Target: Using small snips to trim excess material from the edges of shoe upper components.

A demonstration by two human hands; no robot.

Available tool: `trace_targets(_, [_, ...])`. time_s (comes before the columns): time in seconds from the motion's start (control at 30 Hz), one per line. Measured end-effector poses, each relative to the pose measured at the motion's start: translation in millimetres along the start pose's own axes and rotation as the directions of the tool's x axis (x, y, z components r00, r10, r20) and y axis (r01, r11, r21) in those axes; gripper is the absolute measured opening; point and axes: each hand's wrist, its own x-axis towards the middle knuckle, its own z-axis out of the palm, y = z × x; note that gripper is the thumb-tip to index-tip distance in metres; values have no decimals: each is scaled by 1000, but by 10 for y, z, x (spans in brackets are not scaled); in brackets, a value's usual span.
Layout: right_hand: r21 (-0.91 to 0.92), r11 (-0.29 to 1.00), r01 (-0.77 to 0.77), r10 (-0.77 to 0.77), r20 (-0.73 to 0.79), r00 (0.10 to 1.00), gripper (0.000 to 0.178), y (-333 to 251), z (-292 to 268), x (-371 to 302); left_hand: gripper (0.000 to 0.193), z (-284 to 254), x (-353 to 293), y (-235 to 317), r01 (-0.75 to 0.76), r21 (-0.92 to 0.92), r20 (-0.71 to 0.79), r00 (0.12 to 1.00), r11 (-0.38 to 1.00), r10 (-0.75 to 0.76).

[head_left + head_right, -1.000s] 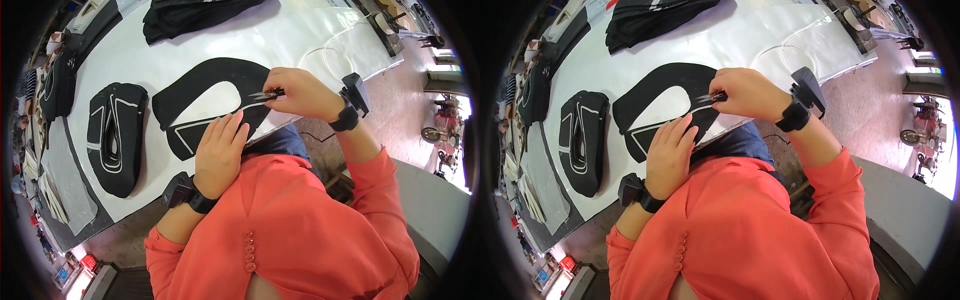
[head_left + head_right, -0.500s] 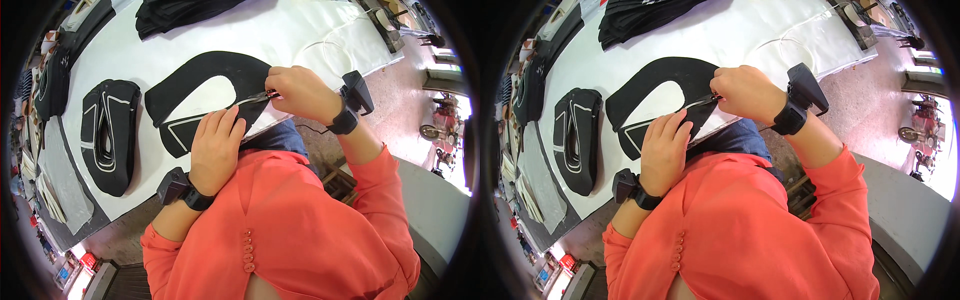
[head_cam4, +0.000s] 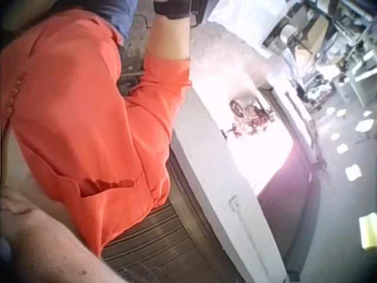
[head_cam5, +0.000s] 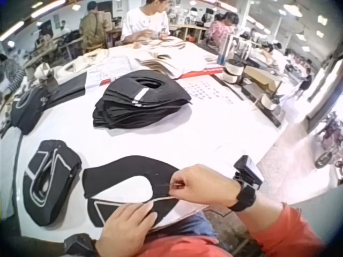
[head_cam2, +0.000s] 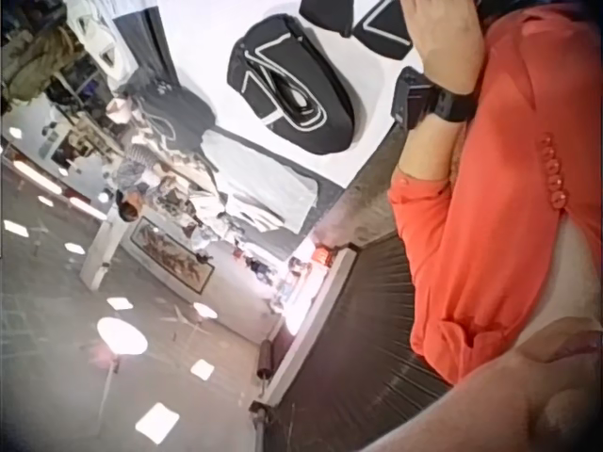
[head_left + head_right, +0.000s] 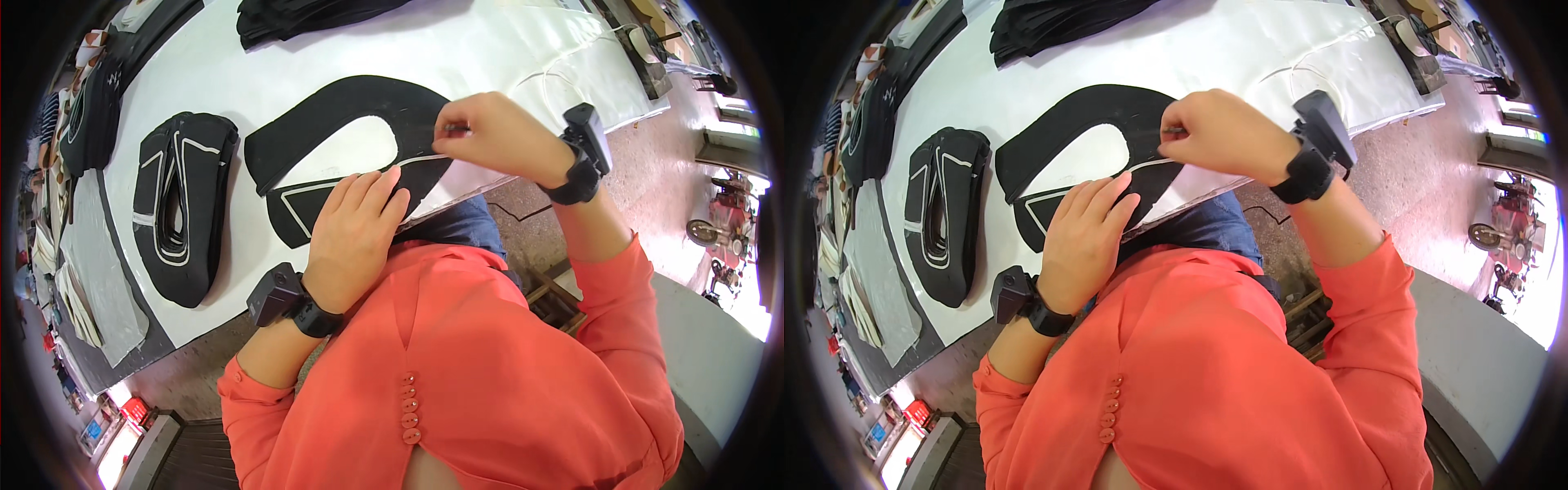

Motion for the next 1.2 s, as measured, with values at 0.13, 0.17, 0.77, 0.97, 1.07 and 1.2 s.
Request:
trace_targets(0.13, [-164, 972, 167, -187, -120, 975, 17, 119, -106, -48, 31, 20, -11, 0, 16, 5, -8, 1000, 1000, -16])
trace_targets(0.17, [-147, 980, 132, -143, -64, 988, 17, 128, -113, -74, 31, 23, -12, 4, 28, 12, -6, 1000, 1000, -28])
trace_targets(0.77, [-325, 922, 212, -253, -91, 963, 14, 221, 9, -131, 43, 177, 101, 117, 129, 93, -49, 991, 987, -125])
trace_targets(0.97, [-142, 977, 161, -196, -285, 938, 14, 107, 45, -89, 42, 160, 126, 123, 126, 92, -22, 992, 988, -124])
trace_targets(1.07, [31, 991, 129, -122, -168, 978, 14, 105, 17, -96, 40, 150, 118, 121, 136, 92, -6, 991, 986, -136])
trace_targets(1.2, [354, 923, -150, 136, 64, 989, 18, 101, -32, -89, 39, 144, 82, 133, 131, 89, -21, 991, 987, -130])
